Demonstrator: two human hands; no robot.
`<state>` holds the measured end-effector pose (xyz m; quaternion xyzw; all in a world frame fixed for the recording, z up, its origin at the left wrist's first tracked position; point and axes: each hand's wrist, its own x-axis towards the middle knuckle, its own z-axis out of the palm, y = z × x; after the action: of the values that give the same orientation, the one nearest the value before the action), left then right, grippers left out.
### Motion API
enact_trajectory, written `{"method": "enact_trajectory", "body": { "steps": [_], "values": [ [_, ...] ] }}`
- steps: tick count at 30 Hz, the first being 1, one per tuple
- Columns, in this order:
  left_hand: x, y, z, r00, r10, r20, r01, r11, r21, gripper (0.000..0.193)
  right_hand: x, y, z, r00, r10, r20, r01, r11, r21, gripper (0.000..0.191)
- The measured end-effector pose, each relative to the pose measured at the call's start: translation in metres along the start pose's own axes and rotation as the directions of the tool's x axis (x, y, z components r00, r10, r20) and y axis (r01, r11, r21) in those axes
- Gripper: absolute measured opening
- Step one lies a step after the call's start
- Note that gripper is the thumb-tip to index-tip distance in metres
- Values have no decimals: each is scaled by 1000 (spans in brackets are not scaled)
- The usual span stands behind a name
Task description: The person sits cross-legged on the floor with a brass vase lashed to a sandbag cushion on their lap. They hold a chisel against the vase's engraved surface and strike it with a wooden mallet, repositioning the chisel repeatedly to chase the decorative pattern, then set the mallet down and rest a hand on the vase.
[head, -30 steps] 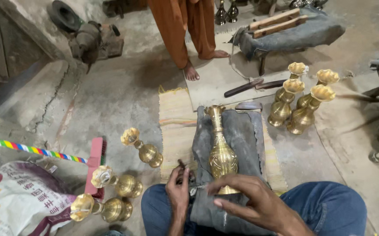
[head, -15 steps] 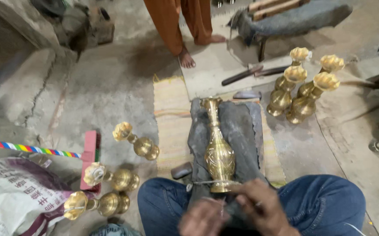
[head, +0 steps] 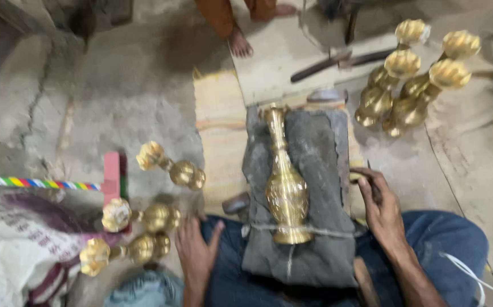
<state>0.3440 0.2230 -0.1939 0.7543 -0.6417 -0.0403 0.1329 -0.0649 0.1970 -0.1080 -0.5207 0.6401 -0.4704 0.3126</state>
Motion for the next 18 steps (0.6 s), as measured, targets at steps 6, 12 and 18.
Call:
{"method": "enact_trajectory", "body": {
  "steps": [6,12,18],
  "values": [
    [-9,-24,-1,999,11,-44,-22,961,-274,62,-12,3,-4,997,62,37,-62,998,-2,35],
    [-81,14,-26,998,-26,-61,11,974,-228,79,-11,3,4,997,79,18,-77,992,-103,33],
    [-66,31,-104,951,-306,-48,123,513,-849,45,-13,-4,11,999,27,25,-24,995,-101,32]
  ]
}}
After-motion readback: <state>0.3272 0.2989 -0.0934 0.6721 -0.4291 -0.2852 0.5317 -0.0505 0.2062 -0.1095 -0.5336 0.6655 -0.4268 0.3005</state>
